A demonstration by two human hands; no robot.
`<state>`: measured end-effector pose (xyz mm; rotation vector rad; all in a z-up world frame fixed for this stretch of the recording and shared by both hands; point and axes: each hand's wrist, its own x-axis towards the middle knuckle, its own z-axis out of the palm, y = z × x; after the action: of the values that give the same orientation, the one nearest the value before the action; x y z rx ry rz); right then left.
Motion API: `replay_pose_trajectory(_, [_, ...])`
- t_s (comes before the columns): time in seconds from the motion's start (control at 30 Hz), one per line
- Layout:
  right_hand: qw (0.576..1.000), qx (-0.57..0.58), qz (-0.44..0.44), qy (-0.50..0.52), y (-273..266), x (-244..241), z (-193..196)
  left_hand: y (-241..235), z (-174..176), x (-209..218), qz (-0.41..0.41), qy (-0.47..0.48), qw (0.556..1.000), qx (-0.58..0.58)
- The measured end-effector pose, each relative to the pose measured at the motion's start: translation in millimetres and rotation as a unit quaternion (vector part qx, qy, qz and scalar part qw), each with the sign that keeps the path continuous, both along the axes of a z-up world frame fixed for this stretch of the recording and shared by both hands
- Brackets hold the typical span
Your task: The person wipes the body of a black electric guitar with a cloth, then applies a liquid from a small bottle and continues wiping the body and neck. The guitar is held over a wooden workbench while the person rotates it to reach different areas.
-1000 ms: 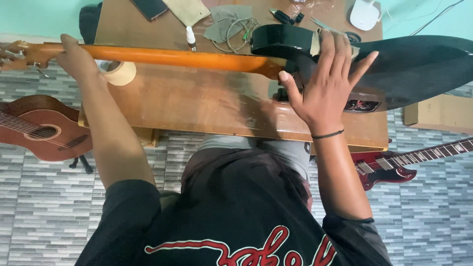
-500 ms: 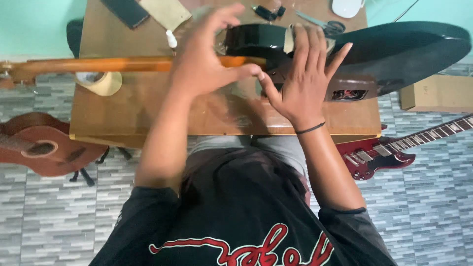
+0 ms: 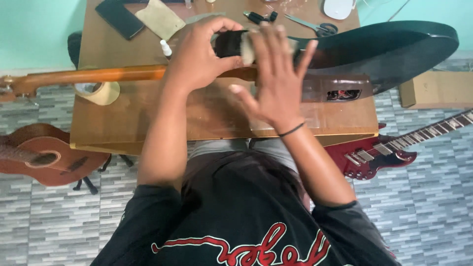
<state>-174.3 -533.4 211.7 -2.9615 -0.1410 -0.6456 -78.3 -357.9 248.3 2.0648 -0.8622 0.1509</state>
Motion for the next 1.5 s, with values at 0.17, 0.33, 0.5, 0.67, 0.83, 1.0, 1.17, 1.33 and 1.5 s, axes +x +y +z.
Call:
replay_pose_trajectory(0.17, [0.995,-0.008,-0.081,-0.062,-87.0,-11.2,-16.6,-4.8,-1.4,1.8,0.005,-0.025,0.999,0.019])
replay_pose_trajectory(0.33, [0.997,-0.025,-0.067,0.030,-70.0,-11.5,-28.7,-12.1,-5.6,6.4,-0.020,-0.017,1.000,0.008])
replay_pose_trajectory(0.5, [0.973,-0.098,-0.206,0.036,-135.1,-10.5,-49.3,-13.9,10.5,0.8,-0.002,0.015,0.999,0.047])
replay_pose_trajectory(0.67, [0.950,-0.018,-0.303,-0.070,-158.6,-17.6,-38.5,-14.6,9.2,3.6,-0.030,0.012,0.999,0.036])
replay_pose_trajectory(0.83, [0.978,-0.084,-0.190,0.023,-108.6,-12.9,-42.2,-15.4,5.5,8.1,-0.028,-0.016,0.999,0.040])
replay_pose_trajectory(1.0, [0.967,-0.123,-0.222,-0.031,-154.2,-11.0,-51.9,-18.7,17.8,8.8,0.037,0.105,0.989,0.098])
replay_pose_trajectory(1.17, [0.946,0.002,-0.282,-0.159,-201.1,-21.7,7.2,-17.1,11.9,12.7,0.011,0.069,0.995,0.074])
replay_pose_trajectory(1.33, [0.930,0.173,-0.207,-0.250,-222.2,-25.4,17.6,-22.0,14.6,11.1,0.036,0.055,0.991,0.120])
replay_pose_trajectory(1.5, [0.928,0.245,-0.123,-0.252,-242.1,-16.6,25.5,-37.6,20.1,9.7,0.116,0.144,0.956,0.227])
